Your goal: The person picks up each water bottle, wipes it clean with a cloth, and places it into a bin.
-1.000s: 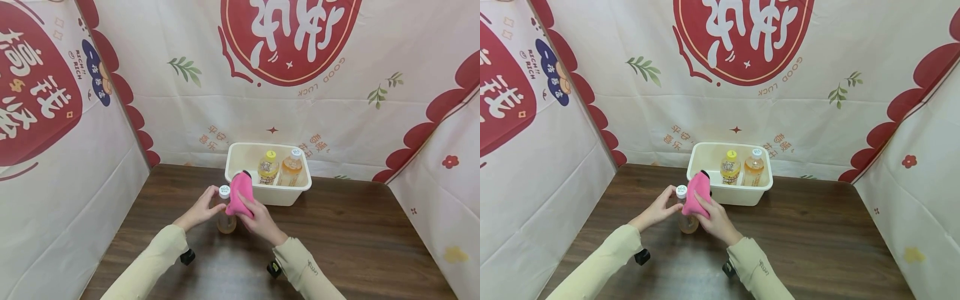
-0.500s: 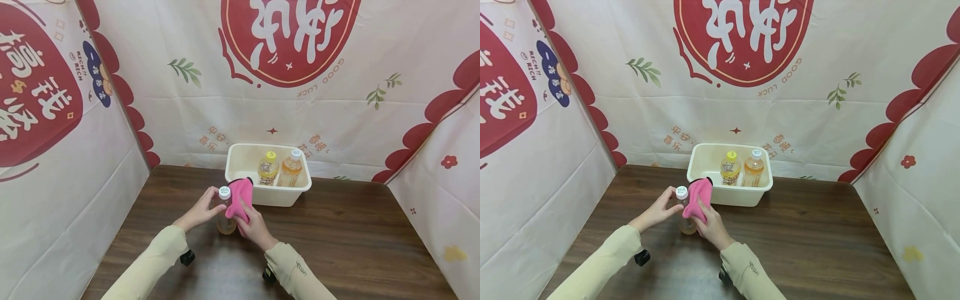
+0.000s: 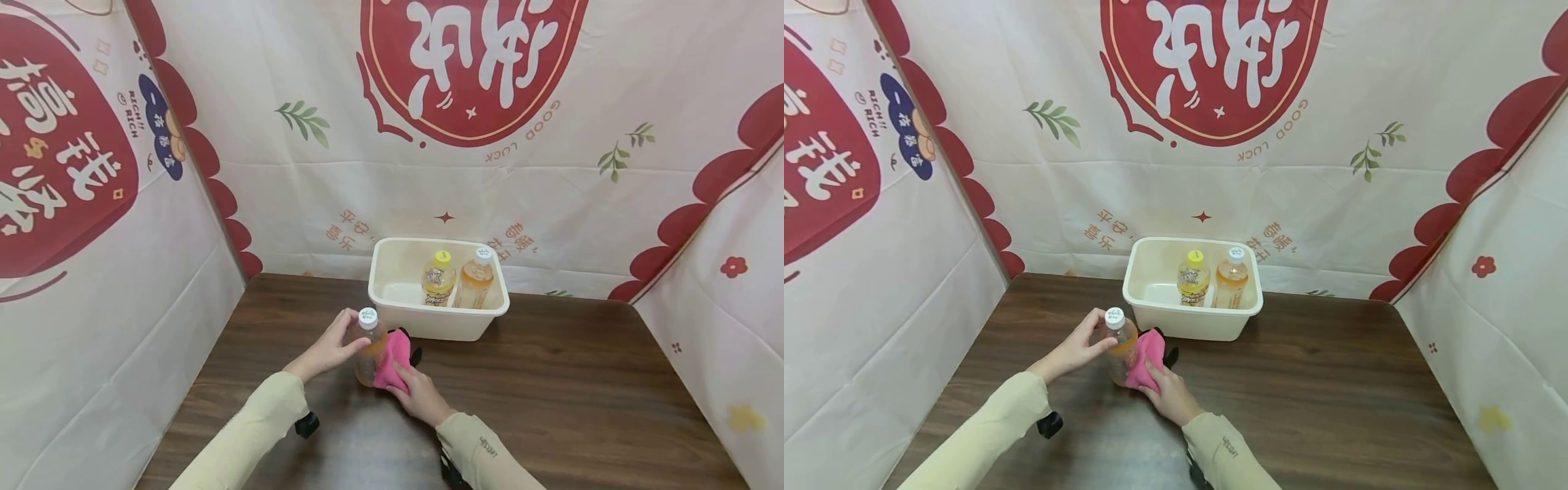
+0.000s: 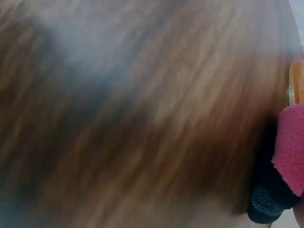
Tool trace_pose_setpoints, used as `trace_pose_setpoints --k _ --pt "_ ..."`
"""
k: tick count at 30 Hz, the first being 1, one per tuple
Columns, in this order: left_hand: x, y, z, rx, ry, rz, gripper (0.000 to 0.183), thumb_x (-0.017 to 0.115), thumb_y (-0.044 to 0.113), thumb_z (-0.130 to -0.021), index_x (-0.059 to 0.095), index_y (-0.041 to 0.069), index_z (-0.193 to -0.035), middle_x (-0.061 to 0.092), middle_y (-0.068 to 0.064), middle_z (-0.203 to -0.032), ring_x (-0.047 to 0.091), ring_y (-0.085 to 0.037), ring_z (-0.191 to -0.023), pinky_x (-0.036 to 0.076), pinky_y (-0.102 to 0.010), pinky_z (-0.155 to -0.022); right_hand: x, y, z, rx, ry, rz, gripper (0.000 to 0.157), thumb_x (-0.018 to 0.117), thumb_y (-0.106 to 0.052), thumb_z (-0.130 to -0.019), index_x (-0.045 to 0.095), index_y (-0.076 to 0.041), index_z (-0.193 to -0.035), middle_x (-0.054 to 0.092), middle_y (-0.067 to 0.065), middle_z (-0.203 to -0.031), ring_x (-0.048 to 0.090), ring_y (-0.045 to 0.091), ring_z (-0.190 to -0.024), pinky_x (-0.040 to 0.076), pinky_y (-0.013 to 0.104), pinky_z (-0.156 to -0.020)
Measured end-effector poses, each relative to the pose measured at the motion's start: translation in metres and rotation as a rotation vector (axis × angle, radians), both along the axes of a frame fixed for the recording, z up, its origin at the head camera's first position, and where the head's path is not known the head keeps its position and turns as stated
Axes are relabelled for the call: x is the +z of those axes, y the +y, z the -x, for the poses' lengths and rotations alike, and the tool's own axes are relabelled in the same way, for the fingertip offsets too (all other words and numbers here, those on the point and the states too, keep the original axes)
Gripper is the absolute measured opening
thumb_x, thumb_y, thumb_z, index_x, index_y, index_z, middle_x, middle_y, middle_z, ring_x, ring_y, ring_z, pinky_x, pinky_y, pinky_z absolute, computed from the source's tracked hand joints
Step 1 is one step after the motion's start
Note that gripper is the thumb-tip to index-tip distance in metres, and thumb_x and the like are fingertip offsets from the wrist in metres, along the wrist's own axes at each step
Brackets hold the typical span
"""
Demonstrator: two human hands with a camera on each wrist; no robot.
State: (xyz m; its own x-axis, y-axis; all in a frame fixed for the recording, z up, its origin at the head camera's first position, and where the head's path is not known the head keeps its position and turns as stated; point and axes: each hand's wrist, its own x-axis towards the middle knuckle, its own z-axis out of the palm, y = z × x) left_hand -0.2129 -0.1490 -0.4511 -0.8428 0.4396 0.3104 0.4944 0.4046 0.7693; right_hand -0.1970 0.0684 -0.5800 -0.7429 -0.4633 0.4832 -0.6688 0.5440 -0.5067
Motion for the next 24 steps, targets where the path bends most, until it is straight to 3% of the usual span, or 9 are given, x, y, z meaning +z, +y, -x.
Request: trace_pose_setpoints --k 3,8,11,15,19,22,24 --pt "-0.01 -0.001 0.006 -0.002 -0.015 0.0 0.033 0.063 0.011 -0.085 0.042 0.004 -0.109 0.046 -0.009 -0.108 0.046 -0.025 -0.111 0.038 -0.044 -0.096 -0.002 0.003 0.001 0.007 0.004 0.0 0.051 0.07 -0.022 -0.079 0.055 -0.002 -0.124 0.059 0.016 -0.117 0.061 0.022 -0.094 0.051 0.038 -0.077" --pt "-0.012 -0.001 0.007 0.006 0.011 -0.013 0.032 0.065 0.01 -0.083 0.044 0.003 -0.107 0.047 -0.008 -0.105 0.047 -0.023 -0.106 0.04 -0.043 -0.093 0.008 0.006 0.003 0.021 -0.002 0.04 0.053 0.068 -0.025 -0.081 0.051 -0.004 -0.127 0.059 0.015 -0.117 0.061 0.018 -0.094 0.051 0.035 -0.078" --pt "-0.01 0.0 0.005 0.022 0.035 -0.005 0.032 0.065 0.006 -0.082 0.044 0.0 -0.106 0.047 -0.011 -0.104 0.047 -0.025 -0.104 0.041 -0.043 -0.091 0.031 0.006 0.006 0.05 0.0 0.116 0.055 0.068 -0.021 -0.081 0.048 -0.004 -0.13 0.06 0.016 -0.114 0.06 0.018 -0.093 0.051 0.035 -0.079" --pt "0.009 0.003 -0.006 0.016 0.035 0.005 0.028 0.063 0.001 -0.083 0.044 -0.004 -0.103 0.046 -0.013 -0.101 0.047 -0.025 -0.1 0.042 -0.036 -0.089 0.075 0.004 0.016 0.11 0.059 0.169 0.059 0.069 -0.016 -0.08 0.045 -0.005 -0.133 0.06 0.019 -0.112 0.059 0.019 -0.09 0.051 0.033 -0.077" --pt "0.003 0.001 -0.001 -0.005 0.022 0.0 0.027 0.061 0.004 -0.085 0.043 -0.001 -0.104 0.044 -0.01 -0.099 0.045 -0.021 -0.094 0.042 -0.03 -0.082 0.111 -0.003 0.027 0.169 0.11 0.146 0.059 0.066 -0.023 -0.083 0.042 -0.011 -0.136 0.058 0.018 -0.114 0.056 0.016 -0.085 0.05 0.028 -0.072" --pt "-0.011 -0.002 0.008 -0.009 0.019 0.006 0.027 0.062 0.008 -0.085 0.043 0.003 -0.104 0.043 -0.008 -0.098 0.042 -0.018 -0.092 0.04 -0.03 -0.079 0.119 -0.01 0.029 0.173 0.098 0.149 0.061 0.067 -0.022 -0.082 0.041 -0.01 -0.136 0.059 0.017 -0.114 0.054 0.017 -0.084 0.05 0.028 -0.071" --pt "-0.011 -0.004 0.008 -0.011 0.01 0.002 0.027 0.062 0.009 -0.085 0.043 0.005 -0.104 0.043 -0.007 -0.099 0.043 -0.018 -0.093 0.04 -0.031 -0.081 0.114 -0.014 0.027 0.152 0.095 0.163 0.061 0.068 -0.017 -0.081 0.042 -0.006 -0.135 0.059 0.019 -0.111 0.056 0.017 -0.083 0.051 0.029 -0.072"
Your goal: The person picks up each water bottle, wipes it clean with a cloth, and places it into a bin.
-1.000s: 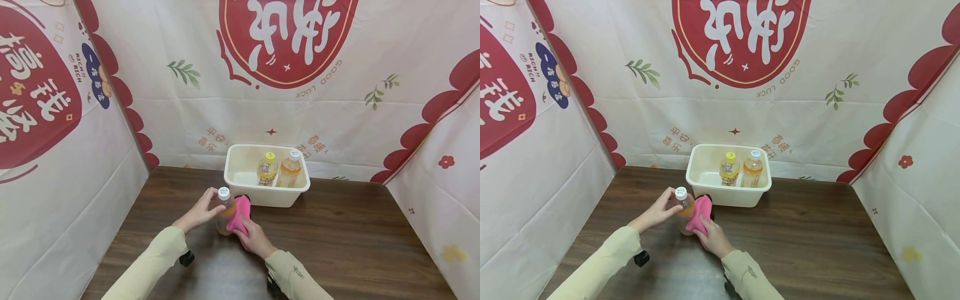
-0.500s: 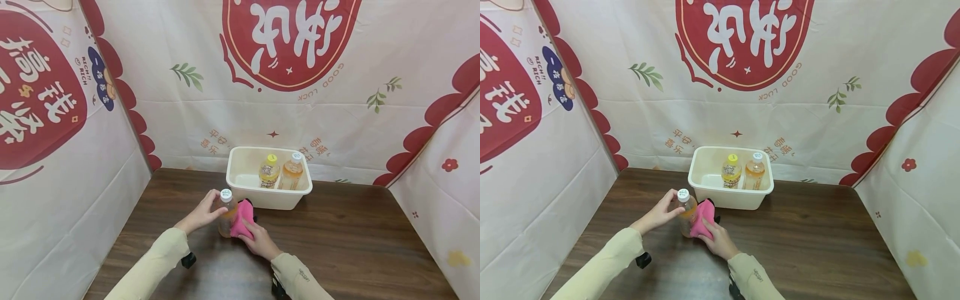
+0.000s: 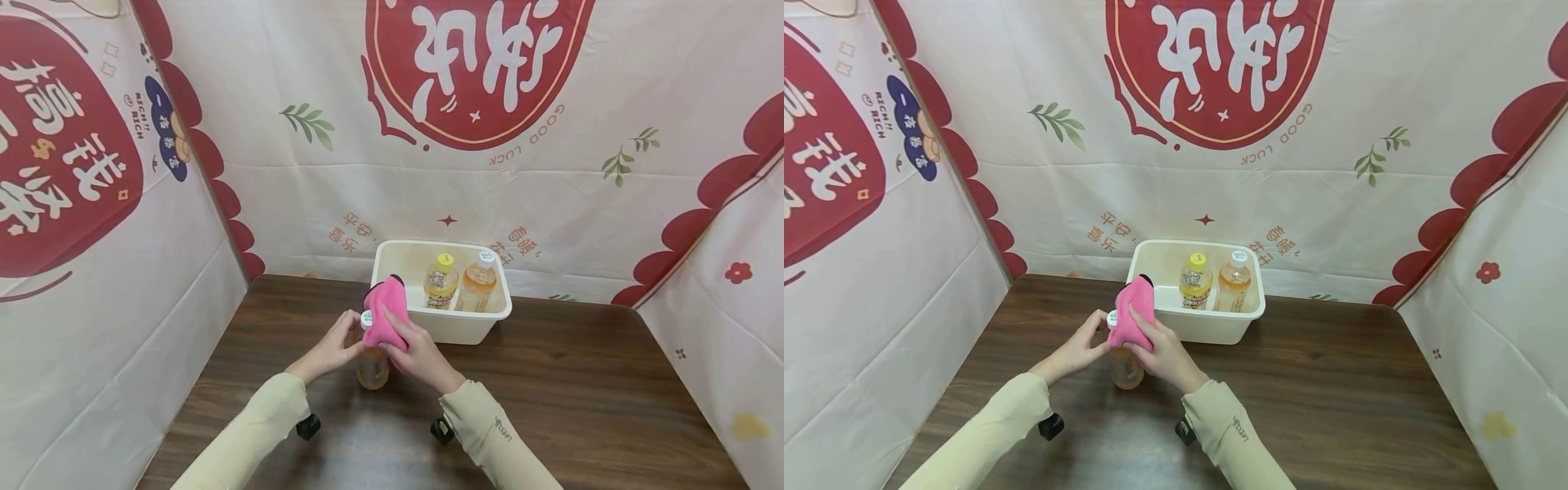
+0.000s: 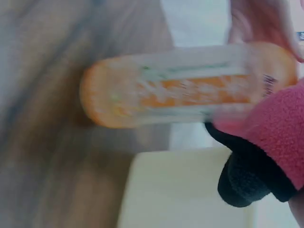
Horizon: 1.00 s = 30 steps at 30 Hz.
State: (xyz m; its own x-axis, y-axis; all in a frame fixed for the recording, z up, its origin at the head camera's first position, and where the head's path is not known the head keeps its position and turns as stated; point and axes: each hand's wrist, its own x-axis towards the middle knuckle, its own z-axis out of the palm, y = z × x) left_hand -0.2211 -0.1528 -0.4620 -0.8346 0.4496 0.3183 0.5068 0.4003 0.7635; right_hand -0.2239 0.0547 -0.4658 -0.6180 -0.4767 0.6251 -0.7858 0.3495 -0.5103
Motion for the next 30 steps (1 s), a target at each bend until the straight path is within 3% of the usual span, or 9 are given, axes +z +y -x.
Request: trace_pose_setpoints --k 5,9,16,24,30 --pt "0.002 -0.001 -0.002 0.007 -0.041 -0.01 0.031 0.063 0.013 -0.085 0.043 0.005 -0.106 0.045 -0.007 -0.105 0.046 -0.022 -0.105 0.04 -0.04 -0.093 -0.031 0.0 -0.007 -0.062 -0.003 0.046 0.056 0.068 -0.016 -0.081 0.046 0.001 -0.13 0.06 0.022 -0.109 0.06 0.019 -0.087 0.051 0.033 -0.075" --pt "0.001 -0.001 -0.003 0.005 -0.017 -0.014 0.032 0.065 0.012 -0.084 0.043 0.003 -0.105 0.046 -0.009 -0.105 0.047 -0.025 -0.107 0.04 -0.044 -0.095 -0.06 0.007 -0.011 -0.064 -0.035 0.058 0.049 0.069 -0.014 -0.08 0.053 -0.003 -0.125 0.062 0.016 -0.107 0.06 0.017 -0.088 0.051 0.033 -0.075" --pt "-0.002 0.001 -0.001 0.003 -0.006 -0.015 0.033 0.065 0.011 -0.083 0.043 0.003 -0.106 0.046 -0.009 -0.106 0.046 -0.024 -0.109 0.039 -0.046 -0.095 -0.105 0.022 -0.012 -0.021 -0.071 -0.137 0.045 0.069 -0.017 -0.079 0.058 -0.003 -0.12 0.061 0.016 -0.115 0.061 0.021 -0.095 0.05 0.034 -0.079" --pt "0.0 0.001 -0.001 0.011 -0.04 -0.001 0.034 0.064 0.016 -0.084 0.042 0.005 -0.108 0.045 -0.008 -0.107 0.044 -0.024 -0.109 0.038 -0.046 -0.094 -0.115 0.028 -0.01 0.008 -0.138 -0.157 0.044 0.066 -0.021 -0.082 0.057 -0.004 -0.121 0.061 0.014 -0.115 0.061 0.021 -0.094 0.05 0.035 -0.079" --pt "0.001 0.001 -0.002 0.027 -0.034 -0.001 0.033 0.064 0.014 -0.084 0.043 0.005 -0.107 0.045 -0.008 -0.107 0.045 -0.024 -0.108 0.039 -0.045 -0.093 -0.104 0.028 -0.011 -0.017 -0.219 -0.134 0.046 0.063 -0.029 -0.084 0.054 -0.01 -0.126 0.057 0.009 -0.123 0.058 0.016 -0.101 0.048 0.032 -0.083"
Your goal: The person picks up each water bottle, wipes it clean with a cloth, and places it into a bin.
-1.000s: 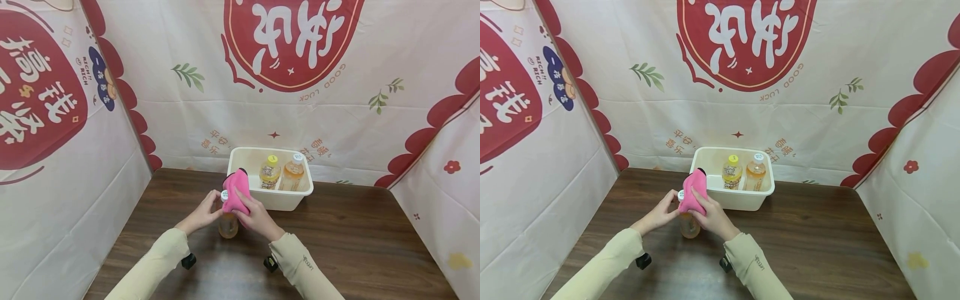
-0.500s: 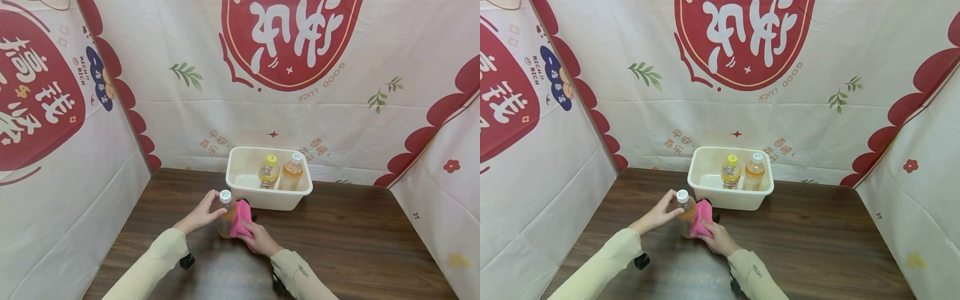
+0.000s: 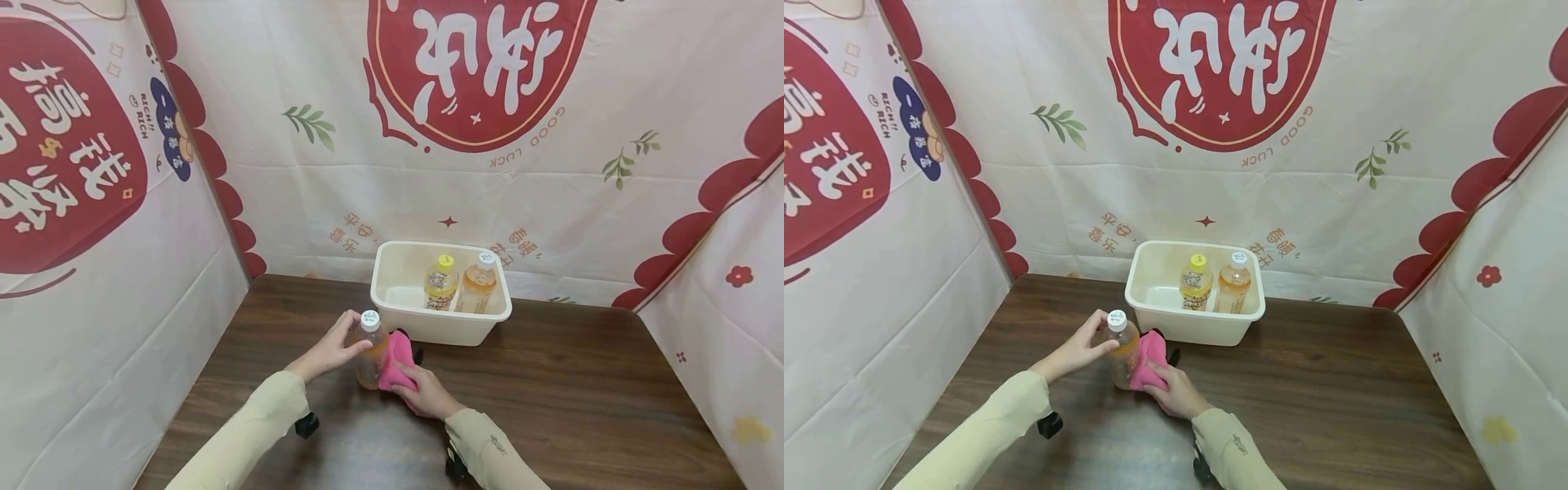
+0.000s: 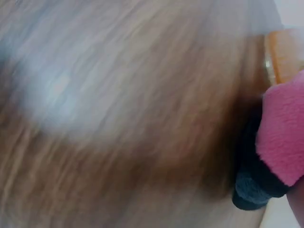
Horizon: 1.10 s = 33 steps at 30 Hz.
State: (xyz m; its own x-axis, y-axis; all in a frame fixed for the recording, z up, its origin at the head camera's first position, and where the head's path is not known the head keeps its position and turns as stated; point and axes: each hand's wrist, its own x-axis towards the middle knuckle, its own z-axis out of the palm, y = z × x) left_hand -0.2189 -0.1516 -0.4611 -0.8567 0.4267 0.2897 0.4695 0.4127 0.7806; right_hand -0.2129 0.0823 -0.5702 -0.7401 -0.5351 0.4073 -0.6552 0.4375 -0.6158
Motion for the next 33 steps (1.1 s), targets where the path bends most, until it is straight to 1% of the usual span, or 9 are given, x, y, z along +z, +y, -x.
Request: trace_pose_setpoints --k 3,8,13,16,19,23,27,30,33 --pt "0.0 0.0 0.001 -0.005 0.017 -0.005 0.031 0.064 0.012 -0.084 0.043 0.004 -0.106 0.045 -0.009 -0.105 0.045 -0.024 -0.105 0.039 -0.044 -0.092 0.021 -0.003 -0.001 -0.034 -0.027 0.074 0.044 0.065 -0.024 -0.084 0.056 -0.008 -0.124 0.059 0.009 -0.12 0.058 0.014 -0.099 0.048 0.032 -0.083" --pt "-0.001 0.0 0.002 -0.003 0.039 -0.01 0.031 0.064 0.011 -0.084 0.043 0.005 -0.105 0.045 -0.007 -0.103 0.045 -0.021 -0.101 0.041 -0.041 -0.091 0.069 -0.011 0.001 -0.05 0.043 0.177 0.044 0.068 -0.011 -0.081 0.056 -0.001 -0.122 0.064 0.014 -0.105 0.057 0.012 -0.082 0.048 0.029 -0.071" --pt "-0.001 -0.001 0.003 -0.036 0.036 -0.024 0.03 0.063 0.011 -0.084 0.042 0.004 -0.105 0.045 -0.008 -0.105 0.046 -0.022 -0.104 0.04 -0.041 -0.093 0.105 -0.017 0.005 -0.004 0.055 0.15 0.054 0.068 -0.013 -0.081 0.049 -0.005 -0.13 0.062 0.014 -0.11 0.055 0.013 -0.08 0.049 0.027 -0.071" --pt "-0.002 -0.001 0.002 -0.047 0.011 -0.029 0.03 0.062 0.011 -0.085 0.041 0.004 -0.106 0.044 -0.008 -0.106 0.045 -0.023 -0.107 0.039 -0.043 -0.095 0.112 -0.019 0.006 0.004 0.042 0.128 0.055 0.068 -0.016 -0.081 0.048 -0.007 -0.131 0.062 0.013 -0.11 0.054 0.013 -0.08 0.048 0.027 -0.071" --pt "-0.001 -0.001 0.001 -0.033 -0.009 -0.022 0.031 0.063 0.01 -0.084 0.042 0.005 -0.106 0.044 -0.007 -0.105 0.045 -0.023 -0.107 0.039 -0.044 -0.095 0.106 -0.021 0.004 -0.008 0.039 0.111 0.055 0.068 -0.017 -0.081 0.048 -0.006 -0.131 0.062 0.014 -0.108 0.054 0.013 -0.081 0.049 0.027 -0.072" --pt "-0.001 0.0 0.0 -0.014 -0.016 -0.008 0.031 0.064 0.011 -0.084 0.042 0.005 -0.106 0.045 -0.007 -0.105 0.046 -0.023 -0.108 0.039 -0.044 -0.094 0.082 -0.02 0.0 -0.04 0.049 0.14 0.054 0.069 -0.013 -0.08 0.049 -0.002 -0.129 0.06 0.017 -0.114 0.058 0.016 -0.09 0.05 0.034 -0.08" --pt "0.0 0.0 0.0 -0.01 -0.012 -0.008 0.032 0.064 0.013 -0.084 0.042 0.005 -0.106 0.046 -0.007 -0.105 0.046 -0.024 -0.108 0.039 -0.044 -0.094 0.059 -0.018 -0.006 -0.051 0.053 0.19 0.04 0.068 -0.008 -0.079 0.058 -0.002 -0.118 0.063 0.014 -0.107 0.058 0.013 -0.086 0.05 0.03 -0.076" --pt "0.0 0.0 0.0 -0.015 0.005 -0.018 0.033 0.064 0.012 -0.084 0.042 0.004 -0.106 0.046 -0.008 -0.105 0.046 -0.024 -0.107 0.039 -0.045 -0.094 0.036 -0.015 -0.008 -0.043 0.008 0.135 0.032 0.067 -0.014 -0.082 0.062 -0.004 -0.111 0.065 0.01 -0.104 0.057 0.01 -0.084 0.049 0.027 -0.074" --pt "-0.001 0.0 0.0 -0.026 0.019 -0.021 0.033 0.064 0.012 -0.084 0.042 0.003 -0.106 0.046 -0.009 -0.105 0.046 -0.024 -0.106 0.039 -0.046 -0.093 0.01 -0.009 -0.007 -0.029 -0.029 0.045 0.033 0.066 -0.021 -0.083 0.063 -0.005 -0.112 0.062 0.013 -0.113 0.06 0.017 -0.096 0.05 0.032 -0.08"
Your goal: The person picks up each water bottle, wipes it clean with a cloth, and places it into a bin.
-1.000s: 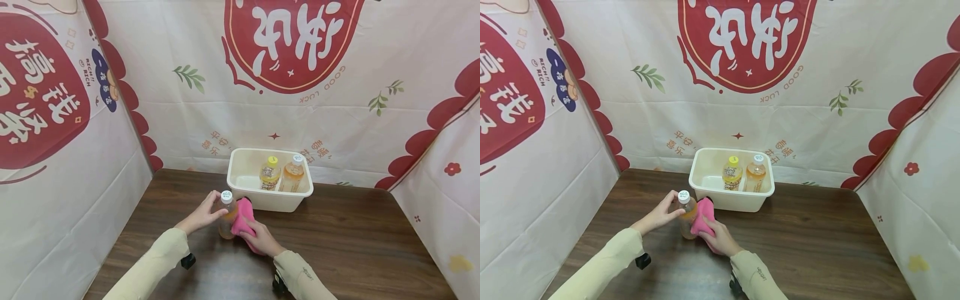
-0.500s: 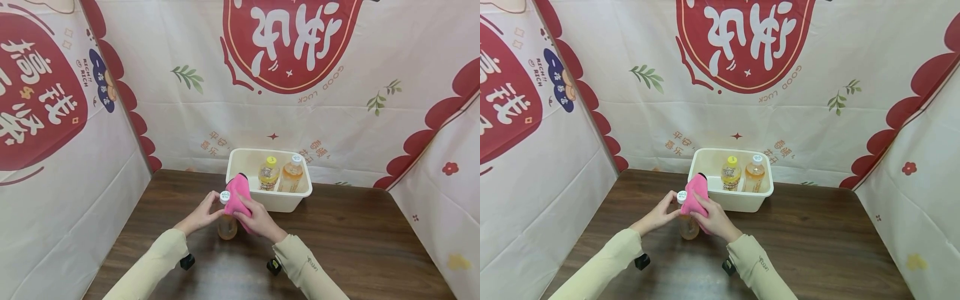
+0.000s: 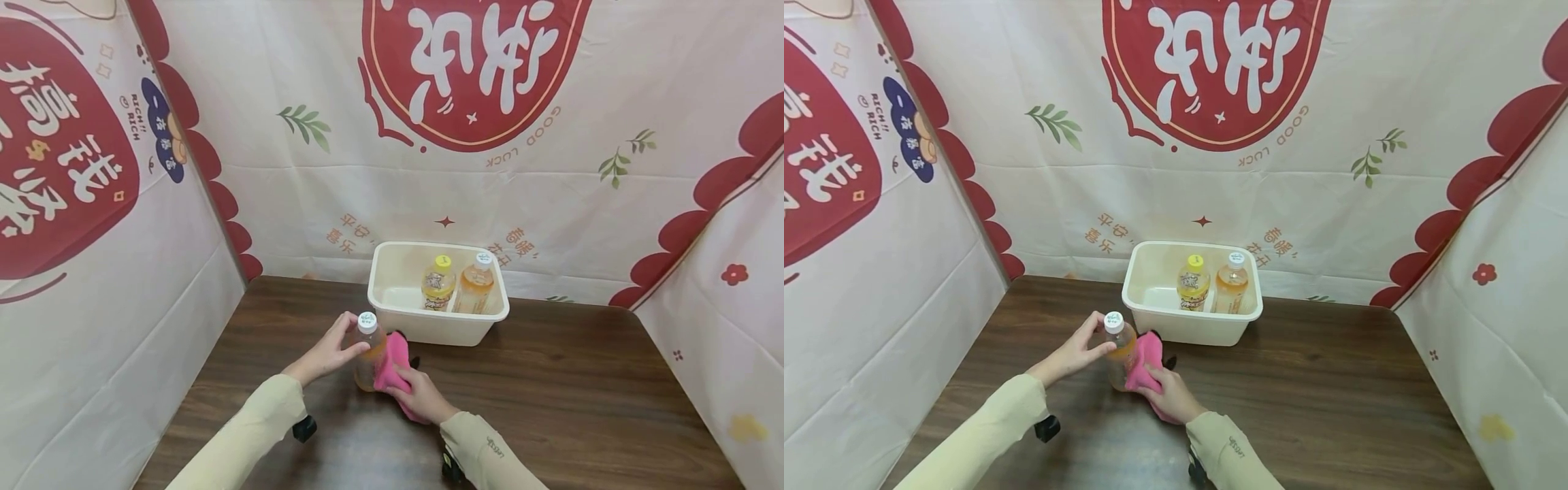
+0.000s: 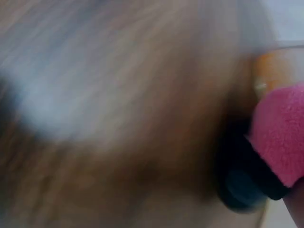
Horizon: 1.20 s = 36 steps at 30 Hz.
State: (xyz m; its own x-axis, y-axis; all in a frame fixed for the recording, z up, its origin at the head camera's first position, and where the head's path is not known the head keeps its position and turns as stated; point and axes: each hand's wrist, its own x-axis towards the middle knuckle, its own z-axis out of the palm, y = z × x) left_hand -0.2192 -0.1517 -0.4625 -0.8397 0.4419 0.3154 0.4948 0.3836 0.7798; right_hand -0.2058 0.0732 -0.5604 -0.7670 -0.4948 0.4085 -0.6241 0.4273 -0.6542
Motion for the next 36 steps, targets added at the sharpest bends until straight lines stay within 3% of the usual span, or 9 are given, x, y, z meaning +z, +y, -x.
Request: trace_pose_setpoints --k 6,10,15,18,21,26,30,33,36 --pt "-0.002 0.003 0.001 0.014 -0.014 0.011 0.033 0.065 0.008 -0.083 0.041 0.004 -0.105 0.045 -0.008 -0.105 0.045 -0.023 -0.106 0.039 -0.043 -0.093 -0.012 0.005 -0.001 0.005 -0.007 -0.017 0.035 0.067 -0.021 -0.082 0.063 -0.007 -0.114 0.059 0.015 -0.117 0.06 0.024 -0.099 0.049 0.036 -0.082" --pt "-0.005 0.005 0.002 0.004 0.007 -0.002 0.033 0.065 0.004 -0.082 0.042 0.0 -0.105 0.046 -0.012 -0.105 0.046 -0.026 -0.105 0.04 -0.045 -0.092 -0.01 0.006 -0.002 -0.038 -0.099 -0.016 0.037 0.066 -0.027 -0.083 0.063 -0.008 -0.114 0.06 0.012 -0.117 0.059 0.024 -0.103 0.048 0.035 -0.086" --pt "-0.004 0.007 0.002 0.01 -0.046 -0.011 0.034 0.064 0.008 -0.083 0.041 0.002 -0.106 0.045 -0.01 -0.106 0.045 -0.027 -0.11 0.038 -0.046 -0.095 -0.002 0.016 -0.006 -0.068 -0.199 0.013 0.032 0.064 -0.028 -0.084 0.066 -0.01 -0.11 0.062 0.008 -0.115 0.058 0.022 -0.105 0.047 0.035 -0.088" --pt "-0.003 0.006 0.002 0.008 -0.071 -0.001 0.033 0.064 0.011 -0.084 0.041 0.005 -0.107 0.045 -0.009 -0.107 0.045 -0.026 -0.112 0.038 -0.045 -0.097 0.004 0.03 -0.012 -0.089 -0.151 0.017 0.028 0.065 -0.024 -0.084 0.067 -0.01 -0.107 0.064 0.008 -0.111 0.06 0.019 -0.101 0.048 0.033 -0.086" --pt "-0.003 0.005 0.001 0.002 -0.066 0.001 0.033 0.063 0.013 -0.085 0.041 0.005 -0.107 0.045 -0.01 -0.108 0.045 -0.028 -0.112 0.037 -0.046 -0.096 0.009 0.05 -0.022 -0.13 -0.043 0.058 0.024 0.069 -0.014 -0.079 0.068 -0.007 -0.102 0.067 0.01 -0.102 0.062 0.015 -0.094 0.049 0.026 -0.081" --pt "-0.002 0.003 -0.001 0.006 -0.078 0.003 0.034 0.063 0.017 -0.085 0.04 0.005 -0.107 0.045 -0.011 -0.109 0.045 -0.029 -0.112 0.037 -0.047 -0.096 0.022 0.097 -0.035 -0.254 0.112 0.146 0.025 0.072 0.009 -0.066 0.068 0.001 -0.089 0.068 0.015 -0.085 0.061 0.005 -0.075 0.045 0.012 -0.068" --pt "0.001 0.001 -0.001 0.017 -0.084 0.01 0.035 0.064 0.016 -0.085 0.04 0.006 -0.108 0.045 -0.01 -0.109 0.045 -0.028 -0.111 0.036 -0.047 -0.097 0.041 0.148 -0.041 -0.415 0.16 0.102 0.023 0.072 0.011 -0.065 0.067 0.004 -0.087 0.066 0.018 -0.079 0.053 -0.006 -0.065 0.04 0.008 -0.059" --pt "0.001 0.0 0.0 0.019 -0.07 0.012 0.035 0.064 0.015 -0.084 0.04 0.005 -0.108 0.045 -0.01 -0.109 0.045 -0.028 -0.111 0.037 -0.047 -0.096 0.059 0.188 -0.042 -0.557 0.178 0.0 0.023 0.072 0.003 -0.07 0.067 0.001 -0.092 0.066 0.021 -0.087 0.06 0.008 -0.069 0.046 0.021 -0.062" --pt "0.001 0.0 0.001 0.014 -0.056 0.012 0.035 0.064 0.015 -0.084 0.04 0.005 -0.108 0.046 -0.01 -0.108 0.045 -0.028 -0.111 0.037 -0.047 -0.096 0.068 0.22 -0.039 -0.663 0.161 -0.149 0.027 0.069 -0.005 -0.076 0.064 0.001 -0.102 0.064 0.024 -0.092 0.061 0.035 -0.077 0.045 0.045 -0.065"
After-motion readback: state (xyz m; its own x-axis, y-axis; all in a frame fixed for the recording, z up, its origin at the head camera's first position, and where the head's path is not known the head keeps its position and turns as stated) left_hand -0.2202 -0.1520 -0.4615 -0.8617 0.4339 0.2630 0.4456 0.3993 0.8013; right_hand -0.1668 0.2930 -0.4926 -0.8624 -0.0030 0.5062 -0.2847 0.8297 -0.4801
